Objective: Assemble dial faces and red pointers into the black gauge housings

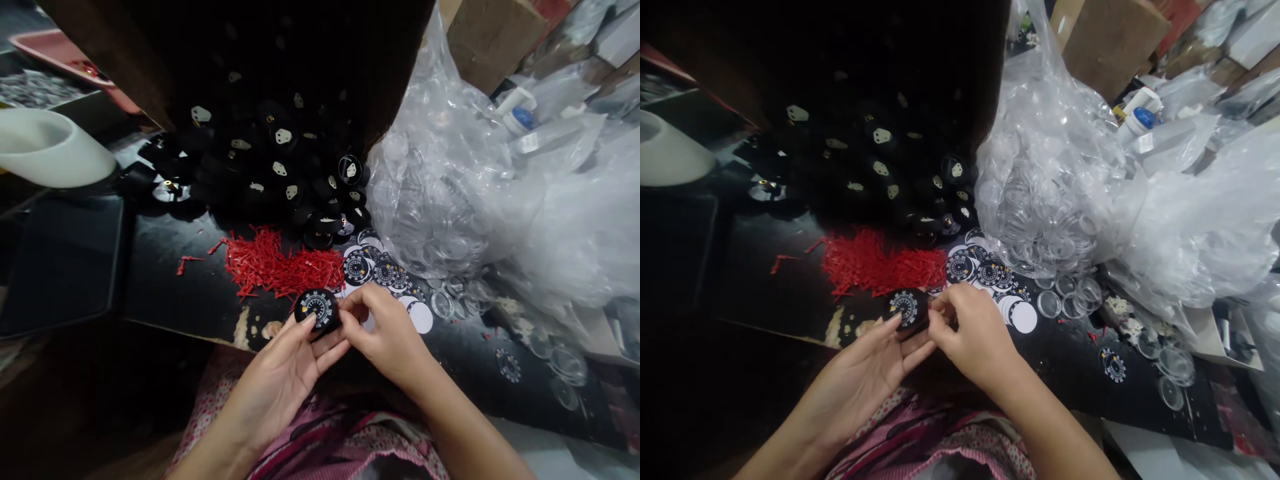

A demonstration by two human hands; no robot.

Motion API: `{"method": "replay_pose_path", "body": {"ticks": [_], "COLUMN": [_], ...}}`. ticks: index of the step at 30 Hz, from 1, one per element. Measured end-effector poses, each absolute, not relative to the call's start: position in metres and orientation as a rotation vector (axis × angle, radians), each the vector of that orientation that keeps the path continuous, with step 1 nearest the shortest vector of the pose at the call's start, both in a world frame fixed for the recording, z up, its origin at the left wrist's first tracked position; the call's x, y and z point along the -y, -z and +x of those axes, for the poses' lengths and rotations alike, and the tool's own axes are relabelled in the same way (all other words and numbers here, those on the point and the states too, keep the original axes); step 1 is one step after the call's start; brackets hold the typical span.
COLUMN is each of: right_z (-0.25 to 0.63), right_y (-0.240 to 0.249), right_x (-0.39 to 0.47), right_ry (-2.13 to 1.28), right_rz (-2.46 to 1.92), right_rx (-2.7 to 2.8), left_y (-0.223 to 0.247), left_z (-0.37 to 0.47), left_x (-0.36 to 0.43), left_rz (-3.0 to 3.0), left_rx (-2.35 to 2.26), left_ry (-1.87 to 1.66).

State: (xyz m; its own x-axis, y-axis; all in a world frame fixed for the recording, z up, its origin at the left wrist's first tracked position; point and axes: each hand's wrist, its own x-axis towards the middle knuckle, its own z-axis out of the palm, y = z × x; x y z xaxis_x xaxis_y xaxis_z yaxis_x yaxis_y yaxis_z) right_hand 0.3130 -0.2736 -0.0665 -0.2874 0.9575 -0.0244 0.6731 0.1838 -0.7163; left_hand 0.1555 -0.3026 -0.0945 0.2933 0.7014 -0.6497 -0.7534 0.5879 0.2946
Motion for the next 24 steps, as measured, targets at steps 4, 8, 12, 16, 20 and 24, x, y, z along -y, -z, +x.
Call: {"method": "replay_pose_path", "body": {"ticks": [4,8,12,16,20,24], "right_z": [0.315,0.313,0.311,0.312,0.31,0.308], "right_y": [0.065,0.063,0.06,0.056,0.054,0.053], "right_x": [0.278,0.28,0.282,0.285,0.285,0.285], "right_ry": [-0.83,-0.756,-0.739,-0.913,-0.902,-0.833], "right_rz": [-1.482,-1.545,-1.532,-1.414,-1.463,-1.538], "right_rx": [2.049,2.13,2.169,1.986,1.954,2.024], "left_y": [0.097,0.1,0.099,0.098,0.105,0.111], "left_z": [0.16,0.162,0.16,0.158,0.165,0.168], "left_x": [0.303,0.311,0.311,0.305,0.304,0.307], "left_rz": [0.014,0.243,0.291,0.34,0.438,0.515], "left_rx": [-0.88,-0.948,-0.963,-1.04,-1.037,-1.03], "left_ry": [-1.095,-1.175,-1.188,-1.193,-1.104,-1.088]}}
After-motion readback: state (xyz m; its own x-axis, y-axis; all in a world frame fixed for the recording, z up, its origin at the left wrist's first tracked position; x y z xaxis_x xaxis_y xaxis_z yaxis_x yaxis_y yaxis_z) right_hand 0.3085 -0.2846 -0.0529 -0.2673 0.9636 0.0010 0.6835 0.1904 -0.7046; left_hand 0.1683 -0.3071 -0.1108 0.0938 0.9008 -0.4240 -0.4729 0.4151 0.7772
